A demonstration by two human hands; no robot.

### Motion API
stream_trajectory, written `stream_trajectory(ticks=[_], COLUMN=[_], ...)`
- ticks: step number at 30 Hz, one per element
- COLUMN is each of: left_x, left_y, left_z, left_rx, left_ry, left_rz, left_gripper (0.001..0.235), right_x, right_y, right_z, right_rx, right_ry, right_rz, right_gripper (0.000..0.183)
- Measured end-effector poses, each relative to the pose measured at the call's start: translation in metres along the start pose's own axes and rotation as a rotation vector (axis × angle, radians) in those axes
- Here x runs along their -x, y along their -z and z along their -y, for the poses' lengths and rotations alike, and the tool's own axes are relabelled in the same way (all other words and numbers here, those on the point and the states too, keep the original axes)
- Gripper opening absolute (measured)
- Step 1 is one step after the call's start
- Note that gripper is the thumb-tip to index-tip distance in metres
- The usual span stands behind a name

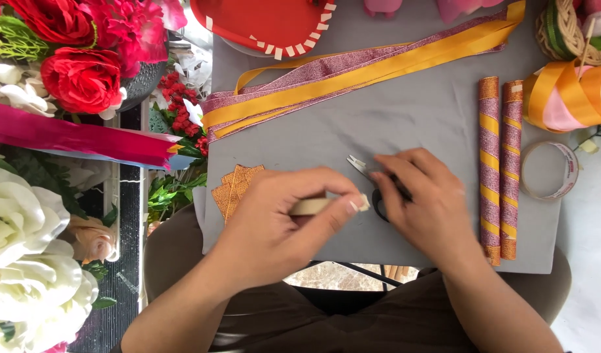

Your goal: Cutting small pieces of double-sided tape and applying them to a decorative stick.

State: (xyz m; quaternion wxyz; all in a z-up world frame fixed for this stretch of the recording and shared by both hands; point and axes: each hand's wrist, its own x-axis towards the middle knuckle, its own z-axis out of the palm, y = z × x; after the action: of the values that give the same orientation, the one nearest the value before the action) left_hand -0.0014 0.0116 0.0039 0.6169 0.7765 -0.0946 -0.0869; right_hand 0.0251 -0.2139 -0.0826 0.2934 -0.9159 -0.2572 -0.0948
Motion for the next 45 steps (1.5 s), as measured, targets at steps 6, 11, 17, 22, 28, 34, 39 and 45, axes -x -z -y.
stream_trajectory(ticks=[6, 11, 17, 22, 28, 34, 39, 45], left_x=[0.005, 0.007, 0.009, 0.011, 0.012, 0.011, 0.01, 0.009], left_y=[-0.007, -0.007, -0.008, -0.009, -0.014, -0.017, -0.017, -0.009], left_z=[-0.003, -0.004, -0.004, -0.004, 0.005, 0.001, 0.004, -0.003], left_rx=[-0.017, 0.0, 0.012, 0.022, -0.228, -0.351, -0.377, -0.372], left_ry=[-0.063, -0.036, -0.057, -0.063, -0.087, -0.048, -0.05, -0.014], left_rz=[0.05, 0.072, 0.068, 0.083, 0.282, 0.535, 0.574, 0.621], left_gripper=[0.015, 0.016, 0.014, 0.014, 0.018, 0.023, 0.024, 0.028], right_x=[-0.005, -0.003, 0.002, 0.001, -0.028, -0.118, -0.207, -0.251], right_y=[-0.018, -0.027, -0.031, -0.027, 0.007, 0.019, -0.016, -0.039], right_z=[-0.007, -0.007, -0.013, -0.012, 0.0, 0.029, 0.036, 0.063], right_rx=[0.004, 0.024, 0.055, 0.04, -0.099, 0.071, 0.132, 0.509], right_ry=[-0.039, -0.041, -0.1, -0.213, -0.147, 0.125, 0.472, 0.21], right_rz=[0.045, 0.024, 0.068, 0.056, 0.027, 0.262, 0.437, 0.775], right_gripper=[0.009, 0.005, 0.003, 0.008, 0.002, 0.011, 0.012, 0.023])
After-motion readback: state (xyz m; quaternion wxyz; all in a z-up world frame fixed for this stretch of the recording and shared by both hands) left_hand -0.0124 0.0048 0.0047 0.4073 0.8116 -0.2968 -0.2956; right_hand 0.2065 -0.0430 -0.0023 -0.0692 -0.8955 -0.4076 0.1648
